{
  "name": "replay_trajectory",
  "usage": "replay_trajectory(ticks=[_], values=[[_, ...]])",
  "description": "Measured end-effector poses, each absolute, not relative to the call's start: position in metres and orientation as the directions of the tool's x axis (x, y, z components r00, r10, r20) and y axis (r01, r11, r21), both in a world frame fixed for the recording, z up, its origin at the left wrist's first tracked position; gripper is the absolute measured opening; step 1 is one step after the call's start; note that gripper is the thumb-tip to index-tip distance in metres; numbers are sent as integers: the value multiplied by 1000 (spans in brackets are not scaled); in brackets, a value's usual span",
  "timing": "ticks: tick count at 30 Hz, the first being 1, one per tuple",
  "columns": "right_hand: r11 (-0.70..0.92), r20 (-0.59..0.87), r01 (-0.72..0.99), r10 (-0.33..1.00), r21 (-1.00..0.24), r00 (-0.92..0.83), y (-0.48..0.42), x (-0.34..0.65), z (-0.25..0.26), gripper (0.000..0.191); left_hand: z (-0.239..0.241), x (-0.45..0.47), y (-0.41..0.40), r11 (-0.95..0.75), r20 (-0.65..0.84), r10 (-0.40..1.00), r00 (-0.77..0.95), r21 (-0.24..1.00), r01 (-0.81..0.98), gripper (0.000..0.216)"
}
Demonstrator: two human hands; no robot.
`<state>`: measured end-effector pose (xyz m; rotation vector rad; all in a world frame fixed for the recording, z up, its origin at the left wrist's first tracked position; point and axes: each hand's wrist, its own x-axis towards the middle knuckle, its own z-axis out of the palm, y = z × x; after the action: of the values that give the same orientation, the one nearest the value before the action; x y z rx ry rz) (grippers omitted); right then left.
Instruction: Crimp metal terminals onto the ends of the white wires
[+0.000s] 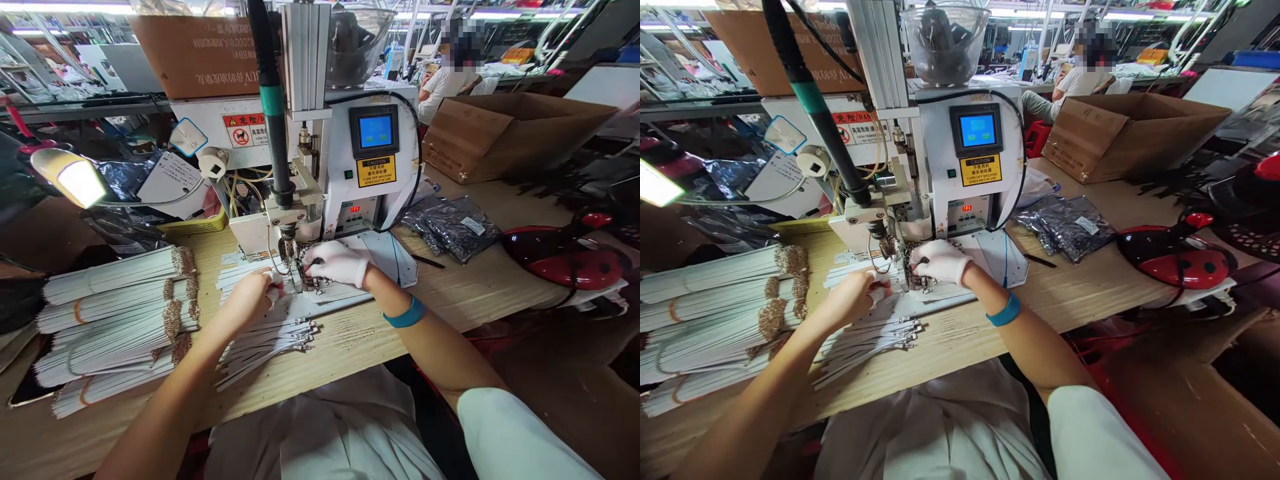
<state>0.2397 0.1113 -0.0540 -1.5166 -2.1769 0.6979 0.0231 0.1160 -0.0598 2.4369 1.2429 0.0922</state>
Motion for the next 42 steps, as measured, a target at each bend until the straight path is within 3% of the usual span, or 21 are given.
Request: replay_trajectory(ticks=[5, 8, 10, 15, 24, 42], values=[[-28, -139, 383, 954, -923, -265, 110, 242, -53, 21, -55, 17, 121, -491, -88, 796, 599, 486, 723, 20], [-149, -187, 144, 933, -978, -306, 110, 237, -55, 17, -52, 13, 123, -464, -69, 790, 609, 582, 668, 19], [-188, -201, 73, 918, -980, -341, 111, 233, -56, 15, -50, 12, 123, -433, -70, 797, 600, 625, 650, 17], [-252, -250, 40, 904, -967, -347, 112, 227, -58, 15, -47, 10, 124, -314, -114, 840, 530, 695, 646, 23], [-292, -261, -34, 896, -956, -361, 113, 223, -65, 17, -56, 21, 126, -195, -132, 819, 559, 852, 486, 25], [-291, -263, -24, 897, -957, -356, 113, 223, -63, 16, -51, 24, 127, -158, -154, 825, 544, 861, 484, 22]])
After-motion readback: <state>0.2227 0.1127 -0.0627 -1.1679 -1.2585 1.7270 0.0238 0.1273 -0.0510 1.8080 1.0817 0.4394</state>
